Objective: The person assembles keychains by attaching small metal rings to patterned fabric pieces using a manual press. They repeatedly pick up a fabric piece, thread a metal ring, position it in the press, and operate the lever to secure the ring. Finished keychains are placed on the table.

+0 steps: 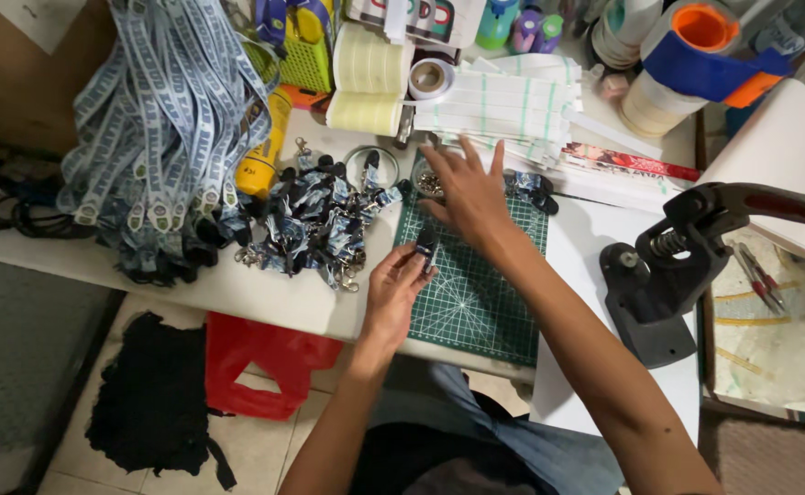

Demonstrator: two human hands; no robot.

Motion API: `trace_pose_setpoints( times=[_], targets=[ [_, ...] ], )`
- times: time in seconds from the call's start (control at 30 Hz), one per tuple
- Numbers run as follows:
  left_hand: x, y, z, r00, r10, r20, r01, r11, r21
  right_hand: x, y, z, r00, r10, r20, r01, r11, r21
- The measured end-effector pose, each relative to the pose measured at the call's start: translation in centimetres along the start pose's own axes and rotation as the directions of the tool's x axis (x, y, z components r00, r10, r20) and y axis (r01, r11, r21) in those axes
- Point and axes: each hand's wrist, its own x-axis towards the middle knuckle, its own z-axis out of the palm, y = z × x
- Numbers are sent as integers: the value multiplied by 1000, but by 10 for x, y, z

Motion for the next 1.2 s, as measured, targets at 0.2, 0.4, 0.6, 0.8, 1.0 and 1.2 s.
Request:
trace_pose_setpoints(
  times=[0.2, 0.4, 0.6, 0.8, 1.0, 1.2],
  targets=[
    [6, 1, -2, 1000, 28, 3, -27, 997, -71, -1, -4, -17, 995, 92, 30, -96, 966, 238],
    [2, 2, 4, 1000, 12, 10, -12, 1000, -24, -43, 27, -80, 962, 260, 80, -270, 874, 405],
    [-1, 8, 12, 1000, -3, 28, 3, 1000, -8, -70, 57, -74, 942, 293, 163, -333, 873, 355],
    [-1, 9, 12, 1000, -2, 28, 2, 1000, 3, -61, 53, -34, 938, 320, 136, -347, 826, 445],
    [-1, 8, 10, 1000, -7, 16, 7, 1000, 26, -48, 46, -16, 966, 244, 90, -258, 854, 451],
    [-3, 8, 8, 1000, -5, 25, 5, 1000, 29, -39, 51, -9, 985, 151, 86, -173, 864, 472]
  ],
)
